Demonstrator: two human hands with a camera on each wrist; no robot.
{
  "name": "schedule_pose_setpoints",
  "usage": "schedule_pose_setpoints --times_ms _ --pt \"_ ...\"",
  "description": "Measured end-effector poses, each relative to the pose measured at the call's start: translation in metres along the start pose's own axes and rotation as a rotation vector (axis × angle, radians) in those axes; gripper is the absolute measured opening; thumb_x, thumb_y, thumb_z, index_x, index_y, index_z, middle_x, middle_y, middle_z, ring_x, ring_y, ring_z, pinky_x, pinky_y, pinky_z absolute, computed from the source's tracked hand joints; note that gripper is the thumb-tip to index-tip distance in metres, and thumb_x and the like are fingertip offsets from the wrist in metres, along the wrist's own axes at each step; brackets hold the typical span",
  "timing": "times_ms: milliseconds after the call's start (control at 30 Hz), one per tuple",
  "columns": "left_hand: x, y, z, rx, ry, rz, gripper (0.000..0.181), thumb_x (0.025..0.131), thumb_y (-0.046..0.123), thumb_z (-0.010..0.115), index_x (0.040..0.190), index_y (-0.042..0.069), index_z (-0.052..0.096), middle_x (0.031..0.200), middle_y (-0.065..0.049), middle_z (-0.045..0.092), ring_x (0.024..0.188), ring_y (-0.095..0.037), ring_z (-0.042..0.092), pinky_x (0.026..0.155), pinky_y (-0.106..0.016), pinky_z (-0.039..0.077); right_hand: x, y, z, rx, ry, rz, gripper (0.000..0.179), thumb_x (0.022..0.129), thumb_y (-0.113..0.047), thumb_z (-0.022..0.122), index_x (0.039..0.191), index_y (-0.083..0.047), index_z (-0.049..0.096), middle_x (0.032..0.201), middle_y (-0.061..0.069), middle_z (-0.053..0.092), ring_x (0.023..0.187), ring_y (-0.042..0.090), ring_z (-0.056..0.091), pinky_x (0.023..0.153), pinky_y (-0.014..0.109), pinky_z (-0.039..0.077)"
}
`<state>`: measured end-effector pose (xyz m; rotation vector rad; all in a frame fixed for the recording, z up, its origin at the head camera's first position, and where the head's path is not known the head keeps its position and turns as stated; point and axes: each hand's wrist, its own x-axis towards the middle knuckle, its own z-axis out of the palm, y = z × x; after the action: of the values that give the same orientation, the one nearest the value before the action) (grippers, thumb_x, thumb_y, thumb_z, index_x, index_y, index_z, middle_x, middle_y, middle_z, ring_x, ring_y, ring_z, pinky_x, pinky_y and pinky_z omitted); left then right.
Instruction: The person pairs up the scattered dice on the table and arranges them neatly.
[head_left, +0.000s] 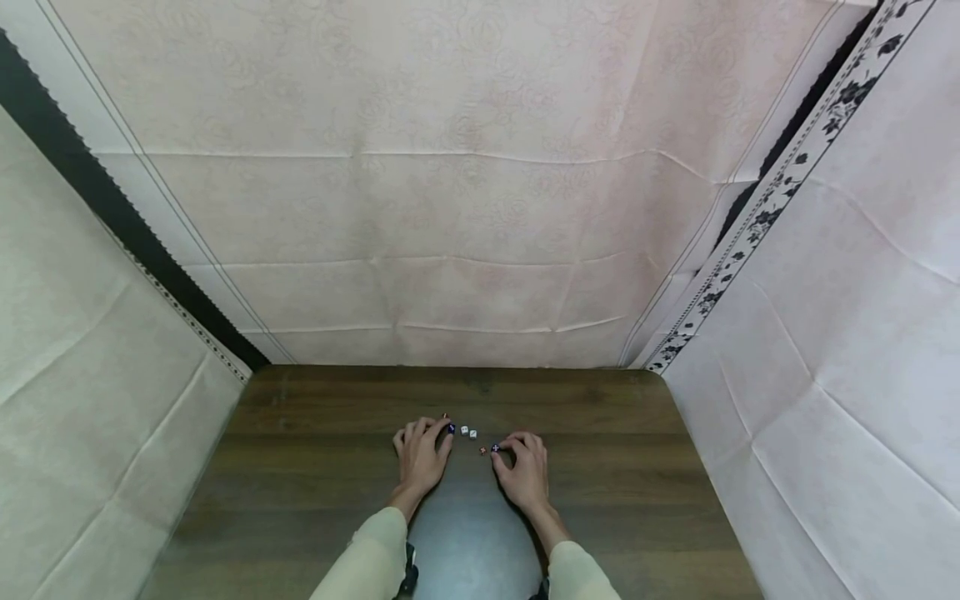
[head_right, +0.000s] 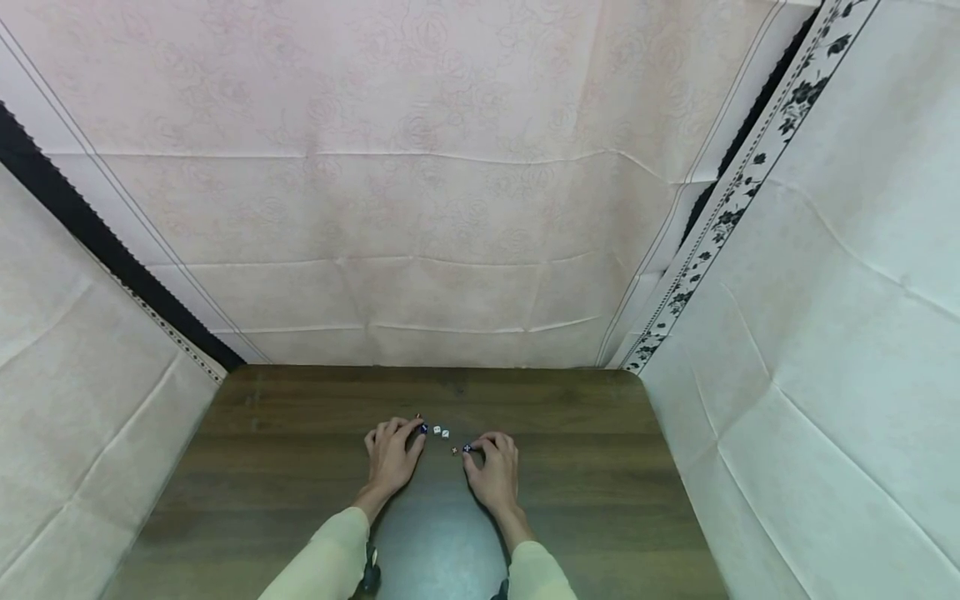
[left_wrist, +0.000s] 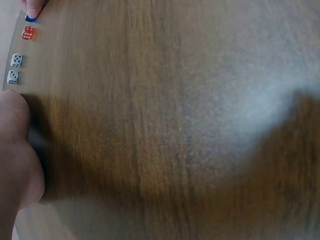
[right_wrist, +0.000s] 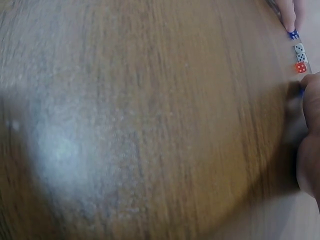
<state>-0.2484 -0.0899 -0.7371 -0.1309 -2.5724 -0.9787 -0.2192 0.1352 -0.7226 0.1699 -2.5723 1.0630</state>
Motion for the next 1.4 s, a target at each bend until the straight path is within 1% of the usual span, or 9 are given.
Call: schedule_pose_setpoints --times_ms 133,233,367,500,633,833,1033,1267,1400 --pt "0.001 0.001 0.0 0.004 0.004 -0.003 0.032 0.103 0.022 0.083 0.134 0.016 0.082 0.125 -0.012 0.074 0.117 -0.041 0.061 0.11 -0.072 0.032 0.0 0.0 -0.002 0.015 0.0 -0.002 0.015 0.093 -0.015 0.093 0.103 -0.009 0.084 0.121 0.009 0.075 0.125 0.034 0.064 0.111 0.056 0.047" --pt "0.002 0.004 -0.001 0.003 -0.004 -0.011 0.031 0.103 0.021 0.083 0.133 0.016 0.083 0.124 -0.012 0.074 0.117 -0.04 0.061 0.109 -0.071 0.032 -0.001 -0.001 -0.005 0.059 -0.01 0.0 0.014 0.094 -0.013 0.092 0.104 -0.008 0.084 0.12 0.009 0.076 0.125 0.034 0.065 0.112 0.058 0.047" --pt "0.003 0.008 -0.007 -0.005 -0.05 -0.053 0.03 0.105 0.022 0.082 0.134 0.017 0.083 0.128 -0.013 0.074 0.121 -0.041 0.06 0.113 -0.071 0.031 -0.001 0.0 -0.009 0.114 -0.035 0.02 0.013 0.095 -0.011 0.091 0.105 -0.008 0.083 0.12 0.008 0.077 0.126 0.031 0.064 0.113 0.056 0.047" --pt "0.002 0.01 -0.01 -0.013 -0.085 -0.079 0.029 0.106 0.024 0.081 0.134 0.017 0.082 0.13 -0.013 0.073 0.124 -0.042 0.06 0.116 -0.071 0.03 -0.003 0.002 -0.014 0.122 -0.047 0.036 0.013 0.096 -0.012 0.091 0.107 -0.011 0.084 0.12 0.005 0.077 0.125 0.028 0.064 0.111 0.054 0.051" --pt "0.002 0.005 -0.006 -0.032 -0.055 -0.057 0.026 0.104 0.023 0.082 0.13 0.017 0.084 0.126 -0.012 0.074 0.12 -0.042 0.061 0.112 -0.072 0.03 -0.006 0.004 -0.019 0.137 -0.042 0.037 0.013 0.095 -0.012 0.091 0.107 -0.013 0.084 0.119 0.003 0.078 0.124 0.027 0.065 0.11 0.054 0.05" --pt "0.003 -0.004 0.001 -0.052 -0.009 -0.032 0.024 0.103 0.028 0.083 0.125 0.019 0.085 0.123 -0.011 0.075 0.118 -0.041 0.062 0.11 -0.07 0.031 -0.011 0.004 -0.024 0.129 -0.031 -0.035 0.015 0.094 -0.011 0.091 0.107 -0.013 0.084 0.117 0.002 0.079 0.119 0.027 0.068 0.11 0.055 0.047" --pt "0.003 -0.007 0.001 -0.046 -0.034 -0.043 0.025 0.103 0.031 0.083 0.126 0.02 0.085 0.125 -0.01 0.075 0.12 -0.041 0.062 0.112 -0.069 0.031 -0.022 -0.002 -0.027 0.103 -0.061 -0.072 0.017 0.093 -0.014 0.093 0.107 -0.016 0.084 0.117 0.0 0.078 0.116 0.023 0.068 0.106 0.051 0.051" --pt "0.002 -0.009 0.002 -0.053 -0.029 -0.025 0.026 0.105 0.031 0.081 0.128 0.019 0.085 0.125 -0.011 0.075 0.12 -0.041 0.061 0.113 -0.071 0.03 -0.03 -0.005 -0.022 0.07 -0.077 -0.182 0.016 0.092 -0.015 0.094 0.105 -0.017 0.085 0.11 -0.003 0.077 0.109 0.019 0.068 0.103 0.048 0.049" --pt "0.002 -0.008 0.002 -0.049 -0.034 -0.022 0.027 0.105 0.032 0.081 0.129 0.019 0.085 0.125 -0.011 0.075 0.121 -0.041 0.061 0.113 -0.07 0.031 -0.032 -0.007 -0.022 0.072 -0.141 -0.2 0.014 0.093 -0.017 0.093 0.104 -0.02 0.085 0.105 -0.008 0.075 0.106 0.014 0.066 0.099 0.043 0.048"
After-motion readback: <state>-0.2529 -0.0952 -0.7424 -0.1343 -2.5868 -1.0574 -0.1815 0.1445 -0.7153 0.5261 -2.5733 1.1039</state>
